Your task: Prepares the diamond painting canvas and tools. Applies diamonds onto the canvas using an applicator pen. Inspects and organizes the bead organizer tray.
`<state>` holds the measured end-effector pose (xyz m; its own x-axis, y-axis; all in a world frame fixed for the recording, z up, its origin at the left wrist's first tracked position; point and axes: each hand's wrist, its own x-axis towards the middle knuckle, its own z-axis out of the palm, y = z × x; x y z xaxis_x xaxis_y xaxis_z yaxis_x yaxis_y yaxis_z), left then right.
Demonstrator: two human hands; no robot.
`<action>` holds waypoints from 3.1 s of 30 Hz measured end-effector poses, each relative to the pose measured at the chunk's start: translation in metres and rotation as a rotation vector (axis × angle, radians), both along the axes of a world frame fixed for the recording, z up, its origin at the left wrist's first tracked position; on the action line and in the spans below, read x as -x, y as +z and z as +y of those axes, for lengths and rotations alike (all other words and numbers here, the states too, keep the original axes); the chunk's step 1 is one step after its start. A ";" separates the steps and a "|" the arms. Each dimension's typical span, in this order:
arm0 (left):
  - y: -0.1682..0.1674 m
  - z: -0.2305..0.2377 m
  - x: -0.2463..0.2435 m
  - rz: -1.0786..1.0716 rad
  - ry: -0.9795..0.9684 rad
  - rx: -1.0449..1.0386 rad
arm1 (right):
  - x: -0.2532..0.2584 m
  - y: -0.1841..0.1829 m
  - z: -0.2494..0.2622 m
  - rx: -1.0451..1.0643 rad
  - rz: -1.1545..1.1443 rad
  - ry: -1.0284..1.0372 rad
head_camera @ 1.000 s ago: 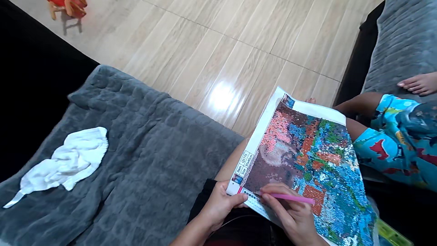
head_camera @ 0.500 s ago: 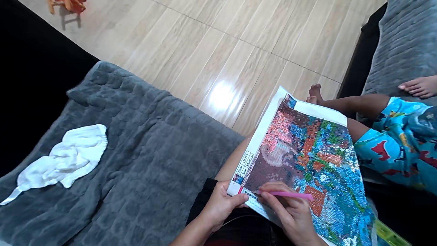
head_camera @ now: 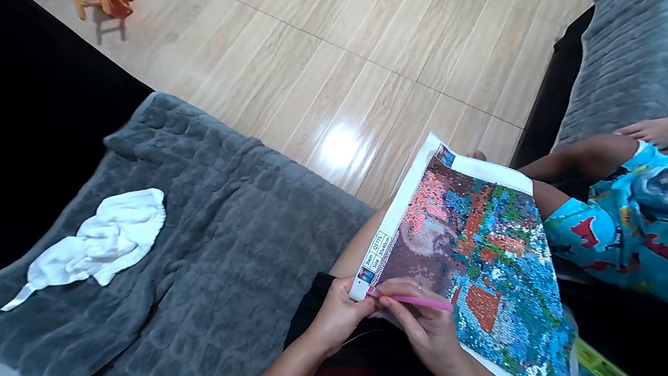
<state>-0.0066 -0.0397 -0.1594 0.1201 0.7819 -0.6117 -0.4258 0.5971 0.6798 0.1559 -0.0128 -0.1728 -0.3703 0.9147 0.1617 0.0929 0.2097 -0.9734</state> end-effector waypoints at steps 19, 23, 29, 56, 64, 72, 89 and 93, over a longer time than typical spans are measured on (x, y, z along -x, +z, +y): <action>-0.003 0.002 0.002 -0.050 0.006 0.048 | -0.012 0.014 0.064 0.102 0.043 -0.308; -0.003 0.003 0.003 -0.059 0.005 0.052 | -0.013 0.012 0.069 0.121 0.022 -0.348; -0.002 0.004 0.003 -0.057 -0.001 0.062 | -0.012 0.010 0.070 0.142 0.007 -0.355; -0.002 0.004 0.001 -0.054 0.001 0.062 | -0.010 0.006 0.070 0.055 -0.034 -0.334; 0.000 0.005 0.001 -0.027 -0.019 0.078 | -0.011 0.000 0.071 -0.031 -0.122 -0.290; 0.000 0.005 0.001 -0.031 -0.012 0.082 | -0.013 0.001 0.071 -0.098 -0.120 -0.298; 0.001 0.006 0.002 -0.043 -0.011 0.085 | -0.010 0.001 0.074 -0.177 -0.180 -0.258; 0.000 0.006 0.001 -0.033 -0.017 0.082 | -0.010 0.003 0.074 -0.193 -0.193 -0.262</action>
